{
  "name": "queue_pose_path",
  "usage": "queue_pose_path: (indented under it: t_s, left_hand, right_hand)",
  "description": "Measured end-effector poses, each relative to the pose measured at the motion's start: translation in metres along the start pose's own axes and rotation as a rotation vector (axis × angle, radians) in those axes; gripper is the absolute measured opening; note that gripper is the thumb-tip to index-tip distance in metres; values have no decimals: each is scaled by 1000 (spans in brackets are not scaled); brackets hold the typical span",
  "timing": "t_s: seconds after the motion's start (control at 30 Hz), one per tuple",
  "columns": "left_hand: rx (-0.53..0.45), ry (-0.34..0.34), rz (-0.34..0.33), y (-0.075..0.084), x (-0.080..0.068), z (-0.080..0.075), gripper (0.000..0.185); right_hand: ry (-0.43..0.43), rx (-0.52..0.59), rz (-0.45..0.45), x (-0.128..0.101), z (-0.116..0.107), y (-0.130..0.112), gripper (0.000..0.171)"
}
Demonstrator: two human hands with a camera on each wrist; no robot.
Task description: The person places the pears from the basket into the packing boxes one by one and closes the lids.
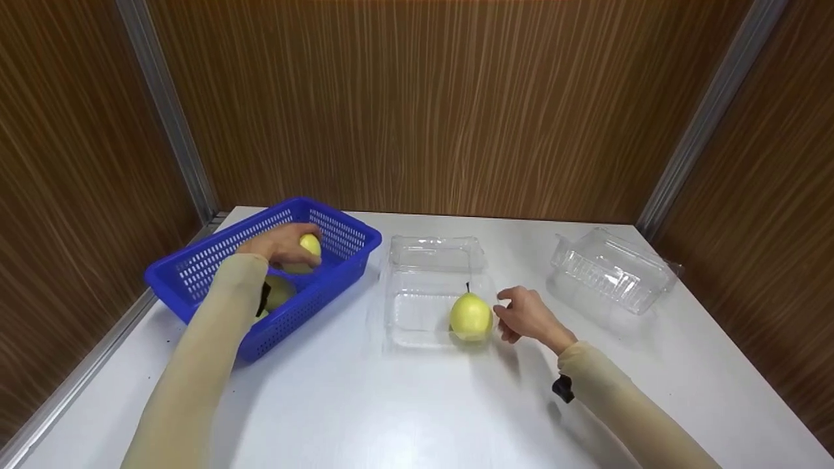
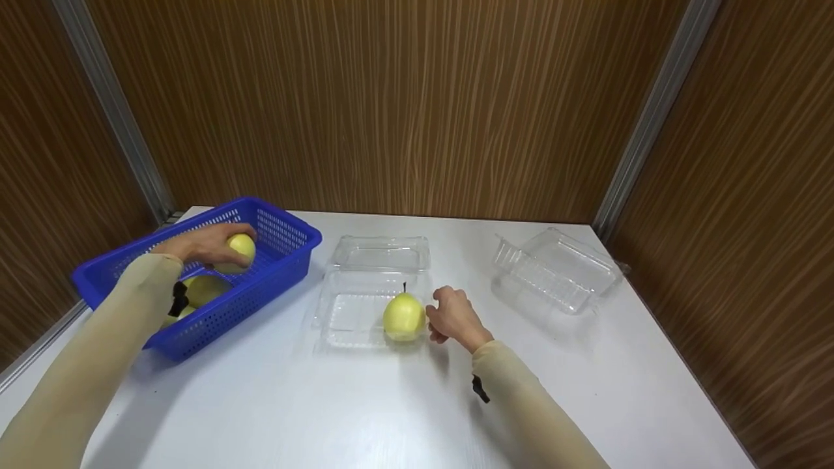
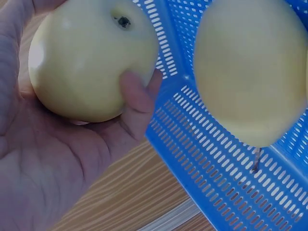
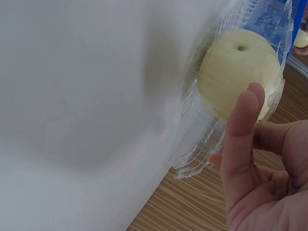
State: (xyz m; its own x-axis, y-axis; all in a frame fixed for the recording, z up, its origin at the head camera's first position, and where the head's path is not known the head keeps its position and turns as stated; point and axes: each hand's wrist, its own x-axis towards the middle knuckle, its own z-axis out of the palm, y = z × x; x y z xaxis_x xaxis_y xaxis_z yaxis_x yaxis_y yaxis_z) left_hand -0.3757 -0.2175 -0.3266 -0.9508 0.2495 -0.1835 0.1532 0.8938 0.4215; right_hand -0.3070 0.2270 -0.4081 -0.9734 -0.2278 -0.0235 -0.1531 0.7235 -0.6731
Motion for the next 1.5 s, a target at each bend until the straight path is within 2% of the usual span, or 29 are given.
queue_pose_path:
  t_s: [0.2, 0.47, 0.63, 0.8, 1.07, 1.17, 1.5]
  left_hand:
    - [-33, 39, 14, 2, -5, -3, 57]
    - [-31, 98, -49, 6, -12, -4, 85]
    - [-12, 122, -44, 8, -13, -4, 82]
    - [-13, 128, -40, 15, -14, -3, 82]
    - [10, 203, 58, 33, -6, 4, 69]
    - [15, 216, 72, 40, -5, 8, 68]
    - [71, 233, 103, 63, -1, 23, 85]
  right_hand:
    - [0, 6, 0, 1, 2, -1, 45]
    - [-6, 21, -17, 1, 6, -3, 46]
    - [0, 29, -24, 1, 7, -2, 45]
    - [-10, 36, 7, 1, 6, -1, 46]
    - [1, 17, 21, 1, 6, -1, 46]
    - [5, 19, 20, 1, 6, -1, 46]
    - [-3, 12, 21, 1, 8, -2, 48]
